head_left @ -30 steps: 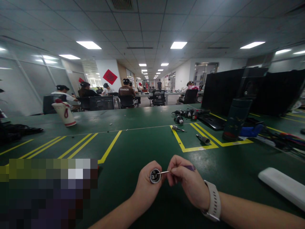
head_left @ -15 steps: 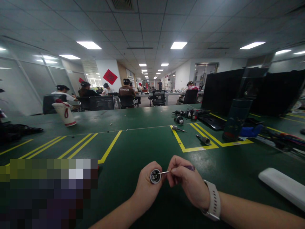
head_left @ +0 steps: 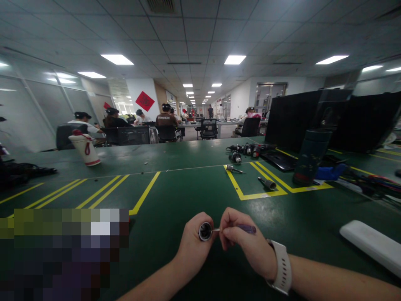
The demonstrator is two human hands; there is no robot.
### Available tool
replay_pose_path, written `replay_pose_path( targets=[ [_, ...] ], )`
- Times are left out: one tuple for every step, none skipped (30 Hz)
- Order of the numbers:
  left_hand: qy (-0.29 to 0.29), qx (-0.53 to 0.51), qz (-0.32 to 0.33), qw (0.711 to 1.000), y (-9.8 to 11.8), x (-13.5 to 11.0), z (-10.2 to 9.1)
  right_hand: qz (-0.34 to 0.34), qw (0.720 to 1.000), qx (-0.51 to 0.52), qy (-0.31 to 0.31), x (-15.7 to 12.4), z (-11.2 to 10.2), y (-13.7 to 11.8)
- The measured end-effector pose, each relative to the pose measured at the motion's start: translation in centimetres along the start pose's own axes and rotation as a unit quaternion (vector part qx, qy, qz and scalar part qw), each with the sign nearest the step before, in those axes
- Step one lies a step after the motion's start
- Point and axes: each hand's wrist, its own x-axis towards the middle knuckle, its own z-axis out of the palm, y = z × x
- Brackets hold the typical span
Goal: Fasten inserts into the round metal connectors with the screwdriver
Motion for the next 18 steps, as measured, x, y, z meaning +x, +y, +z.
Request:
replay_pose_path(
  targets=[
    [-0.001, 0.0, 0.0, 1.0, 0.0, -0.01, 0.01, 0.005, 1.0, 0.009, -0.001, -0.01, 0.0, -0.03],
    [-0.003, -0.002, 0.0, 1.0, 0.04, -0.02, 0.01, 0.012, 1.0, 0.022, 0.003, 0.02, 0.01, -0.01],
    [-0.005, -0.005, -0.001, 1.0, 0.1, -0.03, 0.02, 0.019, 0.999, 0.036, 0.01, 0.07, 0.02, 0.04],
    [-0.007, -0.01, -0.002, 1.0, 0.19, -0.04, 0.02, 0.025, 0.998, 0.049, 0.017, 0.14, 0.02, 0.11],
    [-0.007, -0.016, -0.005, 1.0, 0.28, -0.04, 0.03, 0.031, 0.997, 0.06, 0.023, 0.22, 0.03, 0.2],
    [-0.007, -0.021, -0.007, 1.0, 0.36, -0.04, 0.03, 0.035, 0.997, 0.067, 0.029, 0.3, 0.03, 0.29],
    [-0.005, -0.026, -0.01, 1.0, 0.43, -0.04, 0.04, 0.038, 0.996, 0.072, 0.033, 0.38, 0.04, 0.38],
    [-0.002, -0.03, -0.012, 0.999, 0.48, -0.03, 0.05, 0.041, 0.995, 0.078, 0.036, 0.44, 0.04, 0.45],
    [0.002, -0.033, -0.014, 0.999, 0.5, -0.03, 0.06, 0.044, 0.995, 0.083, 0.039, 0.49, 0.04, 0.5],
    [0.006, -0.036, -0.016, 0.999, 0.51, -0.03, 0.07, 0.045, 0.994, 0.087, 0.042, 0.53, 0.04, 0.54],
    [0.009, -0.039, -0.018, 0.999, 0.5, -0.04, 0.08, 0.046, 0.994, 0.09, 0.045, 0.55, 0.04, 0.56],
    [0.011, -0.04, -0.021, 0.999, 0.48, -0.05, 0.09, 0.046, 0.994, 0.092, 0.047, 0.57, 0.04, 0.57],
    [0.012, -0.04, -0.023, 0.999, 0.45, -0.06, 0.09, 0.045, 0.994, 0.092, 0.049, 0.57, 0.04, 0.57],
    [0.01, -0.039, -0.024, 0.999, 0.42, -0.06, 0.1, 0.042, 0.994, 0.091, 0.049, 0.56, 0.03, 0.56],
    [0.008, -0.035, -0.023, 0.999, 0.38, -0.06, 0.1, 0.04, 0.994, 0.088, 0.048, 0.54, 0.02, 0.54],
    [0.007, -0.029, -0.021, 0.999, 0.34, -0.06, 0.1, 0.038, 0.995, 0.085, 0.046, 0.5, 0.01, 0.52],
    [0.005, -0.023, -0.017, 1.0, 0.29, -0.04, 0.1, 0.035, 0.995, 0.079, 0.043, 0.43, -0.01, 0.49],
    [0.004, -0.018, -0.013, 1.0, 0.23, -0.03, 0.09, 0.03, 0.996, 0.068, 0.038, 0.35, -0.03, 0.45]
  ],
)
